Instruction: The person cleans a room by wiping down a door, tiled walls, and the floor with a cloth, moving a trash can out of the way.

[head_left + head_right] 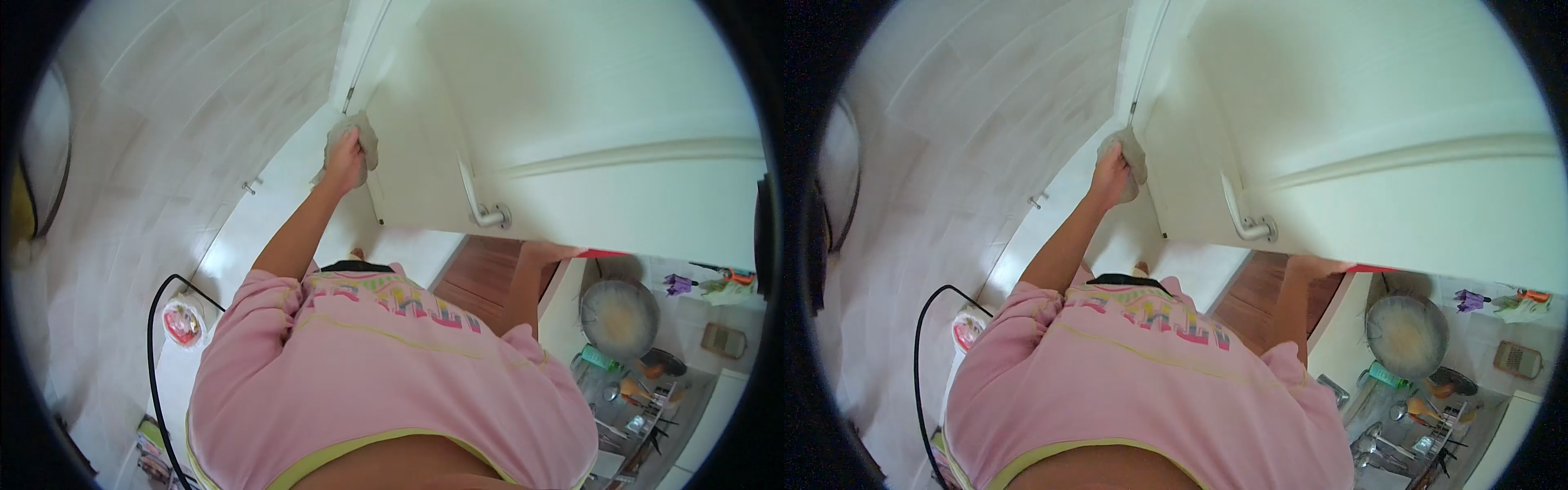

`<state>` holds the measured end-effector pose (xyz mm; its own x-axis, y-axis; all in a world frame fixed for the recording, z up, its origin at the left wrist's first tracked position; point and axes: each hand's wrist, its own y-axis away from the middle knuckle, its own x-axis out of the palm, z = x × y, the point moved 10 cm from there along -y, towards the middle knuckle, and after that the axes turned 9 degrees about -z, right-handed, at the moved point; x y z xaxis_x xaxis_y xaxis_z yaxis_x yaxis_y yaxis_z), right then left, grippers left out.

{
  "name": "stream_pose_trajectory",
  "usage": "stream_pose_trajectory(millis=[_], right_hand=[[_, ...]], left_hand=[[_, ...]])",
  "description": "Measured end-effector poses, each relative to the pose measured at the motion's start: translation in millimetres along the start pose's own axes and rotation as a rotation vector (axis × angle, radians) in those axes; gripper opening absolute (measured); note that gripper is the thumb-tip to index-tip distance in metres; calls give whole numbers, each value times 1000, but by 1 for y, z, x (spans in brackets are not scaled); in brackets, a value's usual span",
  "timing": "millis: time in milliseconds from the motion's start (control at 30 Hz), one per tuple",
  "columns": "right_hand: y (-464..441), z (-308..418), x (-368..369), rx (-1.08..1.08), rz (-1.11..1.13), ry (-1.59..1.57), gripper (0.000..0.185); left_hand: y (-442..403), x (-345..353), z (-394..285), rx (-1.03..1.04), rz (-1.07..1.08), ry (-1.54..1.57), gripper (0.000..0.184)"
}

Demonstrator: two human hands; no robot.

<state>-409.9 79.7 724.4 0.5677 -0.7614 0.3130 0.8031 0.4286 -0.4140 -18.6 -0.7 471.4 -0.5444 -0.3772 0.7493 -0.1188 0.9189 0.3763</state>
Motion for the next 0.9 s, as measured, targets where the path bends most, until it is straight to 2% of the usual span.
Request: stream_pose_trajectory(millis=[167, 267, 367, 467, 533, 600, 667, 767, 867, 900], right_hand=[[-7, -19, -16, 24, -113, 41, 60], [-8, -33, -24, 22, -165, 50, 66], [-2, -30, -21, 18, -177, 53, 70], [5, -22, -19, -30, -224, 169, 68], [3, -27, -23, -42, -236, 210, 67], [10, -29, -17, 2, -281, 204, 67], [15, -23, -7, -6, -297, 224, 67], [16, -22, 2, -41, -268, 222, 67], [5, -37, -6, 60, -167, 146, 65], [6, -44, -8, 102, -145, 126, 63]], left_hand=[[-140, 18, -23, 48, -149, 77, 47], [-228, 39, -19, 34, -101, -27, 50], [-280, 53, 4, 217, -119, -248, 46], [-249, 43, 39, 311, -305, -306, 45], [-206, 39, 80, 292, -174, -498, 44], [-139, 38, 107, 349, -177, -588, 42], [-96, 34, 157, 188, -127, -633, 39], [-87, 43, 173, 142, 41, -655, 36], [-85, 36, 176, 184, 20, -676, 34], [-83, 40, 165, 265, 31, -559, 36]])
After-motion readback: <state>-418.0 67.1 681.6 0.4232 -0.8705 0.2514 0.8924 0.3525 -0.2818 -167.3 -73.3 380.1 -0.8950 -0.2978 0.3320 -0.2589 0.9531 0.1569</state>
